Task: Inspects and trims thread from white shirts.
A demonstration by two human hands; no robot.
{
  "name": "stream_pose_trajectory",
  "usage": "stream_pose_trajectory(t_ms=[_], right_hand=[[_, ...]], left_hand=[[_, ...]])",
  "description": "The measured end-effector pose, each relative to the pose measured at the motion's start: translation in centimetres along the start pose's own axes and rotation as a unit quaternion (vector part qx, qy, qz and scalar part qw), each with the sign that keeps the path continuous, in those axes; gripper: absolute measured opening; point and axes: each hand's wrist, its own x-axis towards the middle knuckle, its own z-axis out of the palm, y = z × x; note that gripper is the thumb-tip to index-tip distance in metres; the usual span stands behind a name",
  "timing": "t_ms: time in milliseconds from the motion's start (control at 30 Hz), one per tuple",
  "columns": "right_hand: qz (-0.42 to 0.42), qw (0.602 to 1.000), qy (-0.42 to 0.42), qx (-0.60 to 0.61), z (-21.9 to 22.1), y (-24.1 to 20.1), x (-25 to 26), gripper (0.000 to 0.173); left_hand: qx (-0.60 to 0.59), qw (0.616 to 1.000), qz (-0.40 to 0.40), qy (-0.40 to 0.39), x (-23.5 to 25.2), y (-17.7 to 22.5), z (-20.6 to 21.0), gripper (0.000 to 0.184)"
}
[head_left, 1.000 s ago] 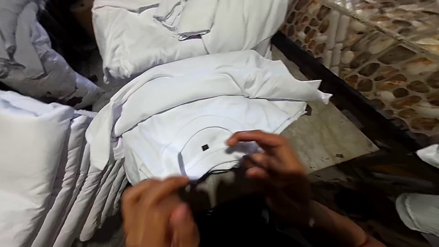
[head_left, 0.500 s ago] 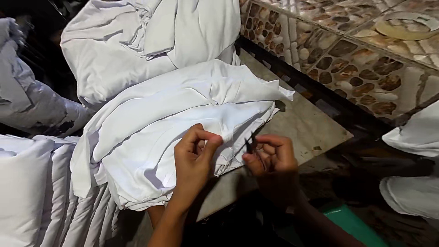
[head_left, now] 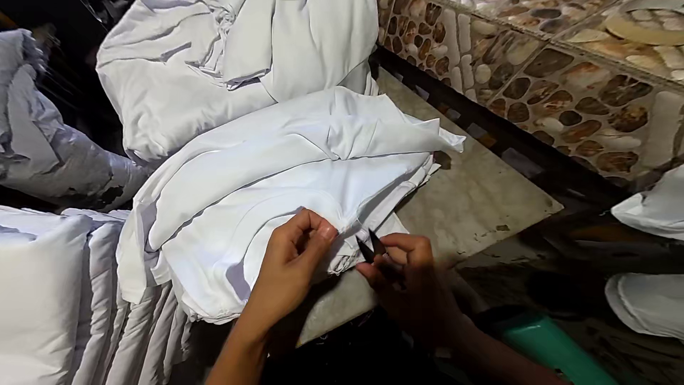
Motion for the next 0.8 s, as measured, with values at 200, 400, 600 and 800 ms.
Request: stream_pose_trajectory(t_ms=[200, 400, 600, 800], right_hand=[[-0.001, 1.000, 0.006, 0.027, 1.7, -1.1, 0.1, 0.025], [0.012, 0.998, 0.028, 0.061, 1.9, -1.7, 0.4, 0.024], [0.090, 0.995, -0.048, -0.001, -1.2, 0.6, 4.7, 0.052], [0.067, 0.951, -0.301, 0.033, -2.1, 0.7, 9.2, 0.023]], left_hand=[[-0.058, 0.996, 0.063, -0.013, -1.5, -0.2, 0.7, 0.015], [-0.107, 0.991, 0.081, -0.013, -1.9, -0.9, 0.8, 0.017], [0.363, 0.901, 0.239, 0.019, -3.3, -0.3, 3.0, 0.031], [0.544, 0.796, 0.236, 0.120, -3.3, 0.0, 4.8, 0.018]])
